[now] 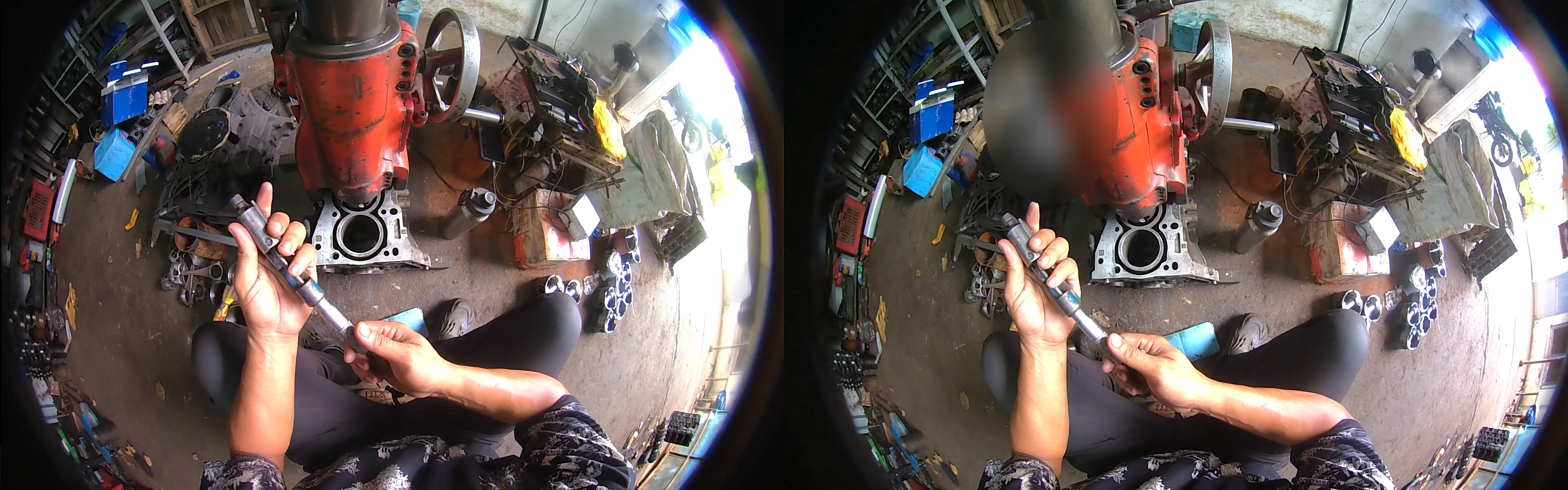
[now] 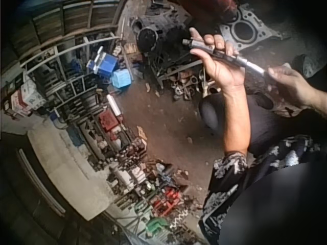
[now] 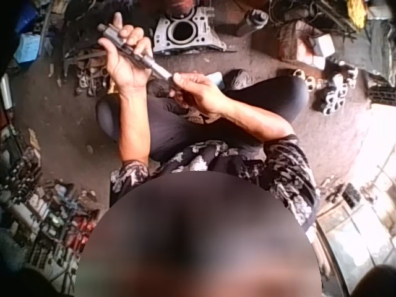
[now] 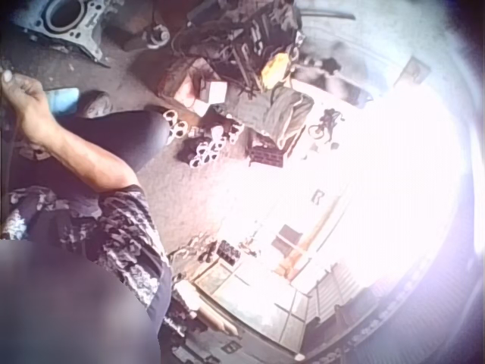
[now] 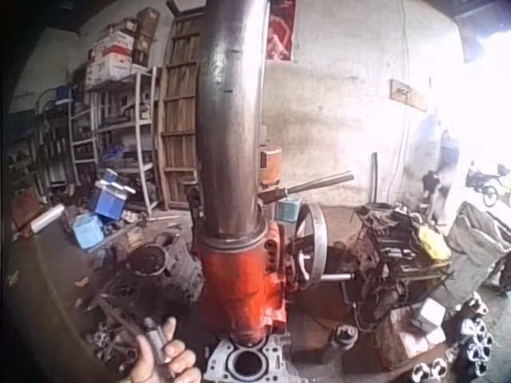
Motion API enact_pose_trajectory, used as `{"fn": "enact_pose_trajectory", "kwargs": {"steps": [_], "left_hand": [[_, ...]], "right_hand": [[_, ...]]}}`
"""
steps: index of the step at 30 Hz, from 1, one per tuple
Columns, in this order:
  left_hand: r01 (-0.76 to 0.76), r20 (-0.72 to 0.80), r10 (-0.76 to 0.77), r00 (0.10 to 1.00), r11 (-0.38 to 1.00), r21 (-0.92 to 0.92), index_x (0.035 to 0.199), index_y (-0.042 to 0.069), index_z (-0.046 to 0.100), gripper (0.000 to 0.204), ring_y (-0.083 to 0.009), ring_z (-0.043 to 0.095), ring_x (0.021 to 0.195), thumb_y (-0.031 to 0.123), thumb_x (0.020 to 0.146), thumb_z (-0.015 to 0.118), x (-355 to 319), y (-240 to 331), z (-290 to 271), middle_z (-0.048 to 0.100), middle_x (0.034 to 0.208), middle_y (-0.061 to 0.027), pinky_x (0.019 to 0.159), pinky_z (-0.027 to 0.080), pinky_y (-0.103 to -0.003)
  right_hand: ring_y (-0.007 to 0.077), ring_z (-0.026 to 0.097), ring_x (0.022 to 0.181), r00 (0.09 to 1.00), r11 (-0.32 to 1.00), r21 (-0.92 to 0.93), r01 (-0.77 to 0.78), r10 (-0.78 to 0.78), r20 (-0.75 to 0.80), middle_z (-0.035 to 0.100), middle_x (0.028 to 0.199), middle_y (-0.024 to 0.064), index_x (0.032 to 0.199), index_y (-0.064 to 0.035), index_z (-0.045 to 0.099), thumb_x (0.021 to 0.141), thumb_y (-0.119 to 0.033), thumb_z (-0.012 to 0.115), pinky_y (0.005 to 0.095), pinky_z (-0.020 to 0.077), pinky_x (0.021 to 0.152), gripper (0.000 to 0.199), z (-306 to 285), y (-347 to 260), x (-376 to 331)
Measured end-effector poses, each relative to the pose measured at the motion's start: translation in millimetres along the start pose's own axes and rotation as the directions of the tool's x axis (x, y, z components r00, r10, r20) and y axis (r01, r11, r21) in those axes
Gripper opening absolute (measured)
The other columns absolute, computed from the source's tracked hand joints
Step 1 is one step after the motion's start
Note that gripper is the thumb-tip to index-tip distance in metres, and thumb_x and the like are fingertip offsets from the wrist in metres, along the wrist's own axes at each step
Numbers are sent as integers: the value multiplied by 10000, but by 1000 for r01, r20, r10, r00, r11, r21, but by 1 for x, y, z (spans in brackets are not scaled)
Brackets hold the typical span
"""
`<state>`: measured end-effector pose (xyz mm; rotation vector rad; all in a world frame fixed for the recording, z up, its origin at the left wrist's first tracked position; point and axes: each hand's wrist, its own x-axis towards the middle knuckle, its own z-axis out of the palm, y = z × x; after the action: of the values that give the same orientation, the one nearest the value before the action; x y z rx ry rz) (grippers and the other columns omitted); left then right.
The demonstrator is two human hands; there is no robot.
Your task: The person sits on the floor and uses a screwdriver to remove a ring from a red engine block. They then use a micrometer to measure the ring and a small metal rod to adjust the tool before placing the ring back into the engine block.
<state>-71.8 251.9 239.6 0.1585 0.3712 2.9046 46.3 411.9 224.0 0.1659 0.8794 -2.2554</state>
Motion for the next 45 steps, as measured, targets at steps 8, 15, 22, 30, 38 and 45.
{"fn": "enact_pose_trajectory", "kwargs": {"steps": [8, 15, 22, 30, 38, 45], "left_hand": [[5, 2, -5, 1000, 1000, 7, 1475, 42, 359, 636, -130, 461, 785, 462, 1010, 466, 0, -1, -1, 483, 929, -27, 590, 474, -246], [21, -6, -20, 1000, 992, 127, 1510, 75, 313, 649, -126, 467, 772, 460, 1013, 472, -2, -1, 1, 488, 924, -24, 594, 451, -249], [47, -35, -42, 998, 987, 152, 1543, 93, 247, 656, -141, 470, 835, 427, 1022, 464, -5, 0, 5, 494, 996, -22, 629, 470, -260], [43, 22, -46, 999, 995, 93, 1524, 128, 299, 643, -121, 459, 834, 473, 1006, 462, -1, 0, -3, 482, 978, -3, 630, 455, -249], [62, 32, -64, 997, 996, 69, 1498, 121, 332, 680, -135, 490, 833, 520, 976, 507, -1, 1, -8, 520, 964, -11, 622, 468, -265], [63, 39, -65, 997, 996, 58, 1496, 108, 334, 697, -128, 488, 814, 537, 972, 497, -2, 3, -5, 526, 949, -10, 595, 460, -252]], "right_hand": [[133, 446, 664, 1000, 1000, -18, -6, 6, -9, 457, 766, 27, 966, -9, 633, 1036, -419, 486, 262, 359, 597, 441, 0, -1, 0], [78, 433, 594, 997, 998, -40, 40, -43, -58, 479, 677, -19, 923, -28, 630, 1041, -409, 494, 226, 344, 539, 421, 2, 2, 1], [79, 442, 602, 997, 995, -77, 61, -65, -49, 492, 685, -15, 939, -37, 639, 1043, -409, 488, 227, 349, 547, 415, -3, 3, 2], [138, 505, 727, 994, 992, -95, 84, -90, -63, 563, 824, 55, 990, 5, 631, 1037, -363, 498, 275, 421, 630, 394, -9, 5, 6], [137, 483, 663, 993, 989, -98, 108, -113, -44, 538, 789, 60, 943, 0, 610, 1034, -363, 496, 269, 387, 585, 391, -3, 6, 4], [160, 475, 678, 993, 985, -129, 115, -117, -12, 526, 809, 83, 955, 23, 595, 1037, -364, 482, 285, 387, 592, 411, -3, 7, 4]]}}
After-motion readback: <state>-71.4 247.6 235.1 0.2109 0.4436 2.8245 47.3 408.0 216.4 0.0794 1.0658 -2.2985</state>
